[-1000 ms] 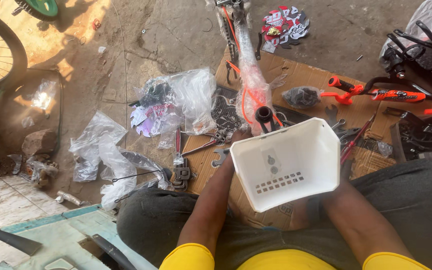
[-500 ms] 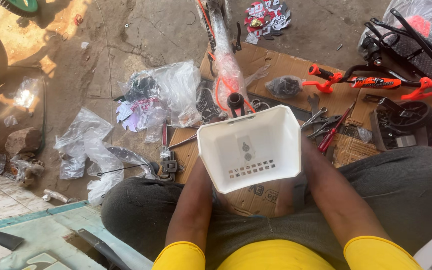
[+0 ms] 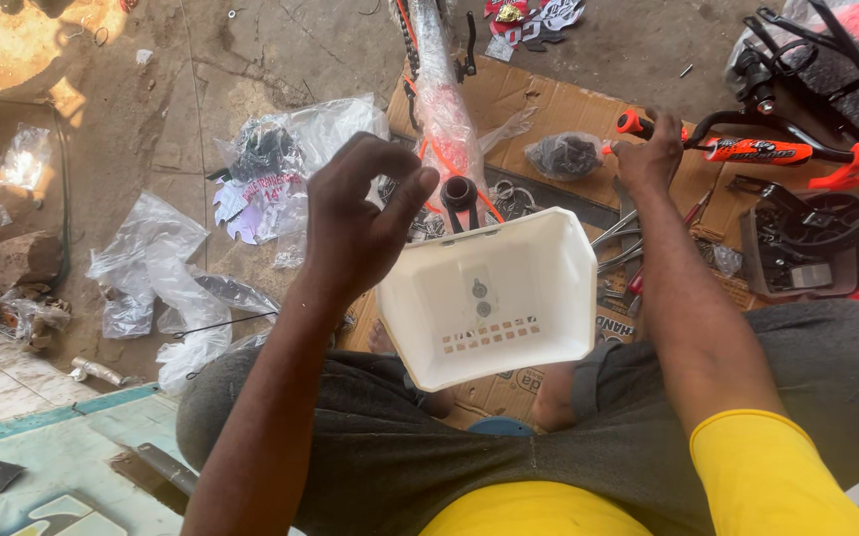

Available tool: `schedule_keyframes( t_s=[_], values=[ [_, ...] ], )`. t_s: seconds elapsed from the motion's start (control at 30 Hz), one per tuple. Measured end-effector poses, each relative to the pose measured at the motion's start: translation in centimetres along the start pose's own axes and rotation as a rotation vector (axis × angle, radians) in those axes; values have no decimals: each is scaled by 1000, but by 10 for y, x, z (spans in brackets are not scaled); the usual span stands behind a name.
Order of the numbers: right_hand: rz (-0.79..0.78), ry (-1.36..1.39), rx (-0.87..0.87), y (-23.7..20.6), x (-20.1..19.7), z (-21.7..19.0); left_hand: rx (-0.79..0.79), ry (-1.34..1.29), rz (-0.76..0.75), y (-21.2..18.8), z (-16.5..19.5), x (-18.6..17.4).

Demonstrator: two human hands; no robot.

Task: The person assembles a bicycle by attaching a white basket to the handlebar stem using a wrench and bolts. They then position the handlebar assembly onto the fork and tighten the stem bolts to secure it.

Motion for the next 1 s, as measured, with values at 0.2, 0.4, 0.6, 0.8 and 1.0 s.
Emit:
schedule_keyframes(
  t_s=[0.2,0.4,0.6,0.8,1.0],
  values=[
    [-205,-152,-149,8,34,-7,-168,-154,115,3,-20,13],
    [-183,-463,20,-18,34,13,-185,-79,16,9,-43,36],
    [182,-338,-49,-14,-9,1,-84,-11,-4,13,-36,44],
    [411,-191,-68,-34,-73,-8,-64,-27,-39,23,-27,55],
    [463,168,67,-48,-138,-19,-47,-50,-27,29,-24,54]
  ],
)
Point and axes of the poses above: each hand's wrist, its own y-axis towards the middle knuckle, its own x-axis out of the palm, z = x × y, the point moved 10 cm from there along y, towards the middle knuckle, and after that the axes turned 9 degrees about z, right-handed, at the moved point
